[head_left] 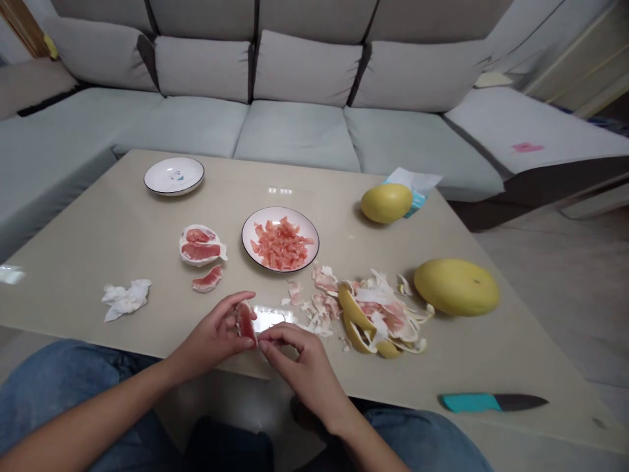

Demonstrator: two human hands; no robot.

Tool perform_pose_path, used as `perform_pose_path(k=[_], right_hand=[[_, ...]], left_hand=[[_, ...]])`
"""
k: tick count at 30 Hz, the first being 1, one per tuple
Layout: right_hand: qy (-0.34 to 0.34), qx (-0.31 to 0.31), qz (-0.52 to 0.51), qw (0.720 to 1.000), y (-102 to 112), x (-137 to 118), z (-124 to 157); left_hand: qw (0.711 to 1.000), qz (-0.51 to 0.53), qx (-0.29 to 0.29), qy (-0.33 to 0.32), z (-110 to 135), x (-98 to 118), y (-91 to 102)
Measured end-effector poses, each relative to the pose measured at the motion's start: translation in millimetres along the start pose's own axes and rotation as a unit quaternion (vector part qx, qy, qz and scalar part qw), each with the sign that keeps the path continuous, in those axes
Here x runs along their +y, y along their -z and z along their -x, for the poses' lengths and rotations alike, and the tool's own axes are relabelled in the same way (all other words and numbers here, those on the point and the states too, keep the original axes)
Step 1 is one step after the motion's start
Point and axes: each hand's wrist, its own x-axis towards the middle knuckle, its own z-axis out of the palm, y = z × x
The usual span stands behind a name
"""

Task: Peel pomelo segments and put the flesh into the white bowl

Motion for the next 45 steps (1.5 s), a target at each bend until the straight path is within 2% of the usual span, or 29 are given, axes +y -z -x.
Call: perform_pose_path(k=[5, 9, 12, 15, 19, 21, 25, 28, 32, 36, 40, 45], right_hand=[[-0.039, -0.003, -0.014, 0.999, 0.7, 1.2, -1.5], [-0.055, -0.02, 0.002, 0.998, 1.4, 1.1, -1.4], [-0.026, -0.014, 0.045, 0.999, 1.0, 1.8, -0.3], [0.018, -0.006, 0.088, 0.996, -0.5, 4.0, 1.3], [0.031, 0.002, 0.111, 0.993, -3.7, 6.3, 3.2], [0.01, 0.006, 0.091, 0.996, -5.4, 6.1, 3.0], [-0.089, -0.016, -0.028, 0.996, -8.2, 5.4, 0.1], [-0.142, -0.046, -0.136, 0.979, -9.7, 7.4, -2.4], [-0.174, -0.081, -0.232, 0.953, -10.7, 12.8, -4.2], [-0.193, -0.082, -0.26, 0.942, -10.1, 14.4, -4.5], [-0.18, -0.077, -0.233, 0.953, -6.9, 8.4, -3.6], [-0.14, -0.057, -0.186, 0.971, -4.0, 2.0, -1.1]], left_hand=[[0.999, -0.046, -0.017, -0.004, 3.0, -4.3, -0.3], [0.995, -0.101, -0.008, -0.015, 4.6, -7.0, 0.8], [0.991, -0.129, 0.008, -0.015, 4.7, -8.5, 0.6], [0.993, -0.113, 0.009, -0.008, 4.1, -9.4, -1.0], [0.996, -0.094, 0.014, -0.001, 2.9, -9.6, -3.2], [0.997, -0.08, 0.009, 0.005, 2.3, -9.5, -3.3], [1.0, -0.016, -0.015, 0.009, 1.7, -9.2, -2.7], [0.999, 0.022, -0.031, 0.006, 1.9, -9.2, -3.0], [0.997, 0.054, -0.047, 0.001, 1.5, -10.3, -2.2], [0.995, 0.07, -0.069, -0.032, -0.6, -10.9, 0.5], [0.99, 0.08, -0.082, -0.079, -3.1, -8.1, 1.8], [0.993, 0.08, -0.074, -0.048, -4.0, -6.3, 1.6]])
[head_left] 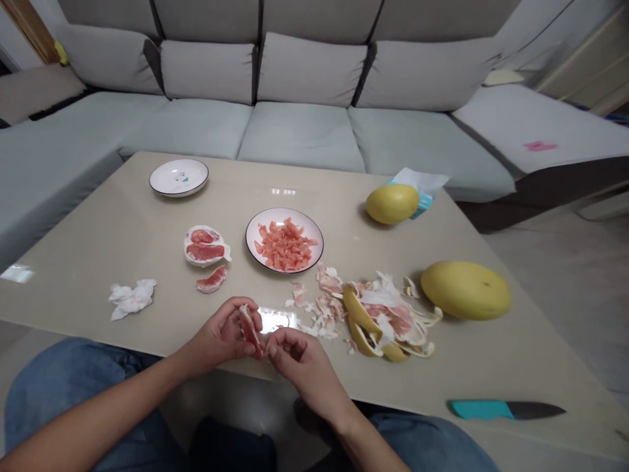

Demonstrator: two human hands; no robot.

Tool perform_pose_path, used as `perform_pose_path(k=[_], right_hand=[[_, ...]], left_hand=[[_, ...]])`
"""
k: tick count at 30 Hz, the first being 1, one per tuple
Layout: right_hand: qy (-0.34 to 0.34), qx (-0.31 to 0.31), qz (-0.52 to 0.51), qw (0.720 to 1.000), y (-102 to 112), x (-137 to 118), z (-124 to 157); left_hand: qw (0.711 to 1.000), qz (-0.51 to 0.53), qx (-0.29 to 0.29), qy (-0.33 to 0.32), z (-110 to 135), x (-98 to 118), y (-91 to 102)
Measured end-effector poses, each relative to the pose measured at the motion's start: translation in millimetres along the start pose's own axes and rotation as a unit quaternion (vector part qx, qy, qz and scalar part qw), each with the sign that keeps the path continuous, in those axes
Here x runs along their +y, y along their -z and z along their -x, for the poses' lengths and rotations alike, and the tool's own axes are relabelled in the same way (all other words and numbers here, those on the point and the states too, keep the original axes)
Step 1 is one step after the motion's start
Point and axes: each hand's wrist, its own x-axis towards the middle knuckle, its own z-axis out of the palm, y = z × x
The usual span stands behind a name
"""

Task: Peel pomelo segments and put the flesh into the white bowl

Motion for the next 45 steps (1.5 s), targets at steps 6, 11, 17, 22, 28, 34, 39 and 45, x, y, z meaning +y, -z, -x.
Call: perform_pose_path(k=[6, 11, 17, 22, 28, 34, 39, 45], right_hand=[[0.014, 0.008, 0.003, 1.0, 3.3, 3.7, -1.2], [0.003, 0.021, -0.024, 0.999, 10.8, 5.9, -5.4], [-0.015, 0.037, -0.069, 0.997, 11.7, 9.7, -8.8], [0.003, 0.041, -0.151, 0.988, 15.5, 9.0, -11.6], [0.056, 0.08, -0.05, 0.994, 32.2, -0.3, -15.7], [0.101, 0.189, 0.135, 0.967, 38.9, -1.2, -18.0], [0.06, 0.114, 0.108, 0.986, 25.9, -0.2, -10.8], [-0.011, 0.026, -0.099, 0.995, -7.3, 8.1, -1.0]], left_hand=[[0.994, -0.091, 0.064, -0.001, -1.6, 3.3, 3.9], [0.964, -0.22, 0.044, -0.139, -1.7, 9.3, 8.1], [0.938, -0.276, 0.035, -0.207, 3.6, 6.5, 9.7], [0.937, -0.255, 0.044, -0.236, 3.6, 10.2, 12.0], [0.915, -0.297, 0.078, -0.261, 3.3, 20.0, 9.2], [0.864, -0.393, 0.092, -0.301, 4.7, 19.9, 4.0], [0.768, -0.52, 0.122, -0.354, 8.0, 19.0, 4.0], [0.684, -0.611, 0.069, -0.392, 15.3, 7.7, 12.1]])
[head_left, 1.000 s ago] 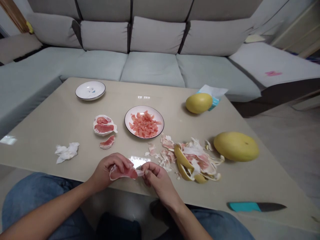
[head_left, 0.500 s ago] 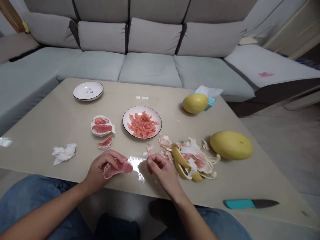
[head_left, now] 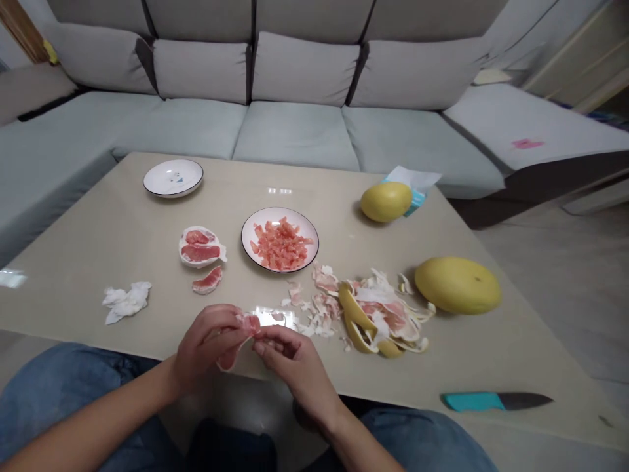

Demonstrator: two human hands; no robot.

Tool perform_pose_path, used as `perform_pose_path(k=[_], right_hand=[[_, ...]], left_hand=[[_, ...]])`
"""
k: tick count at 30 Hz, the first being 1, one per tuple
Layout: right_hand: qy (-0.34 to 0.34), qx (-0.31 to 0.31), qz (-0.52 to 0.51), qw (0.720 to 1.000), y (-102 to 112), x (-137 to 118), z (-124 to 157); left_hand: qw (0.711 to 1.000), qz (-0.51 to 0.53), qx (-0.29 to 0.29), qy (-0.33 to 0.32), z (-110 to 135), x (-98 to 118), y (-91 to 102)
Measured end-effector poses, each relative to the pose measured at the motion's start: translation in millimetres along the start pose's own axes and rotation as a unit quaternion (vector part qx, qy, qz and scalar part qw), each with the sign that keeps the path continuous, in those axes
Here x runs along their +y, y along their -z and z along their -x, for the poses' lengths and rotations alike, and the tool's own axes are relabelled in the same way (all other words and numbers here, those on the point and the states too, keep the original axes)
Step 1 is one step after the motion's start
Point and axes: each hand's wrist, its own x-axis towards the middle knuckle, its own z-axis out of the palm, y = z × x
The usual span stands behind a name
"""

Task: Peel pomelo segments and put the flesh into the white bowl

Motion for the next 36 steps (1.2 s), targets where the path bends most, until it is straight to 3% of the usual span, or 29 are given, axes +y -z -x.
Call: perform_pose_path(k=[14, 23, 27, 33, 36], right_hand=[[-0.024, 0.048, -0.062, 0.997, -5.3, 4.9, -0.8], [-0.024, 0.056, -0.075, 0.995, -7.5, 4.4, -0.2], [-0.014, 0.075, -0.067, 0.995, -7.8, 5.9, -0.6], [0.022, 0.084, -0.07, 0.994, -7.1, 10.5, -1.7], [0.031, 0.087, -0.068, 0.993, -6.2, 12.0, -1.7]], left_hand=[[0.99, -0.063, -0.04, -0.119, 7.1, -1.5, -2.6], [0.992, -0.054, -0.031, -0.11, 9.9, -2.4, -9.4], [0.998, 0.004, -0.027, -0.051, 10.5, 2.2, -14.0], [0.988, 0.062, -0.036, 0.135, 3.9, 17.2, -21.1], [0.976, 0.084, -0.056, 0.191, 1.7, 19.1, -22.5]])
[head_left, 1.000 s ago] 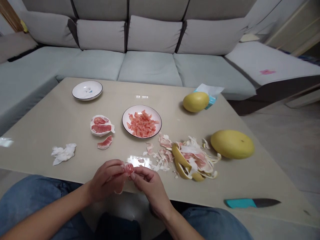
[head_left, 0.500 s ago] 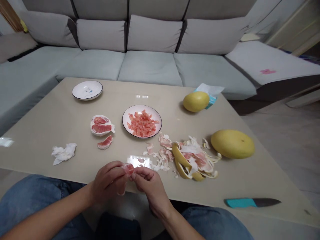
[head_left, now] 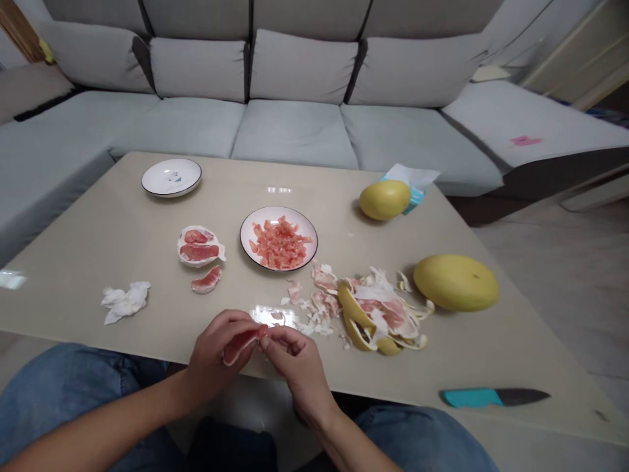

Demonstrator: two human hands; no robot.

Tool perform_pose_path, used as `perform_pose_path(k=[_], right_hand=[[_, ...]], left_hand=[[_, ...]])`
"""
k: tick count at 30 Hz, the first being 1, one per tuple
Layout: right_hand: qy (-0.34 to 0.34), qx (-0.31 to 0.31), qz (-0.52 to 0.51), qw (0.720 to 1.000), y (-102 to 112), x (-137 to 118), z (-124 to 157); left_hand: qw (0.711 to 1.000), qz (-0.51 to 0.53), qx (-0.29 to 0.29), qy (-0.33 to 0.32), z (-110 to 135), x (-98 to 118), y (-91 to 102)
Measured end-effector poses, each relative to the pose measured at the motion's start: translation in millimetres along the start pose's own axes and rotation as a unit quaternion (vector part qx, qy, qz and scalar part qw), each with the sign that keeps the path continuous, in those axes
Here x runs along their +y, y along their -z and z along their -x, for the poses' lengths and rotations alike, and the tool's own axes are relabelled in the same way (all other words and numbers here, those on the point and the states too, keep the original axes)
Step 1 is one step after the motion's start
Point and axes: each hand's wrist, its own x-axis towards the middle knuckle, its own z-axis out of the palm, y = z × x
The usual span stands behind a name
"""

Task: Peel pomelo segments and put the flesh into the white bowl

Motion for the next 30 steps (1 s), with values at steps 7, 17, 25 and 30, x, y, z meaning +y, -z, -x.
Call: perform_pose_path(k=[7, 17, 25, 30], right_hand=[[0.018, 0.008, 0.022, 1.0, -1.5, 1.3, 0.6], [-0.009, 0.005, 0.014, 1.0, -2.0, 5.5, -0.2], [-0.041, -0.006, 0.002, 0.999, -1.9, 1.4, -1.9], [-0.06, 0.003, -0.032, 0.998, 1.0, 4.7, -3.7]], left_hand=[[0.999, 0.034, -0.001, 0.037, 0.6, -0.1, -1.2], [0.993, -0.066, 0.014, -0.098, 13.7, -15.5, -5.6], [0.987, -0.083, -0.02, -0.133, 18.0, -28.9, -9.7], [0.998, -0.035, -0.02, -0.053, 12.4, -23.2, -10.9]])
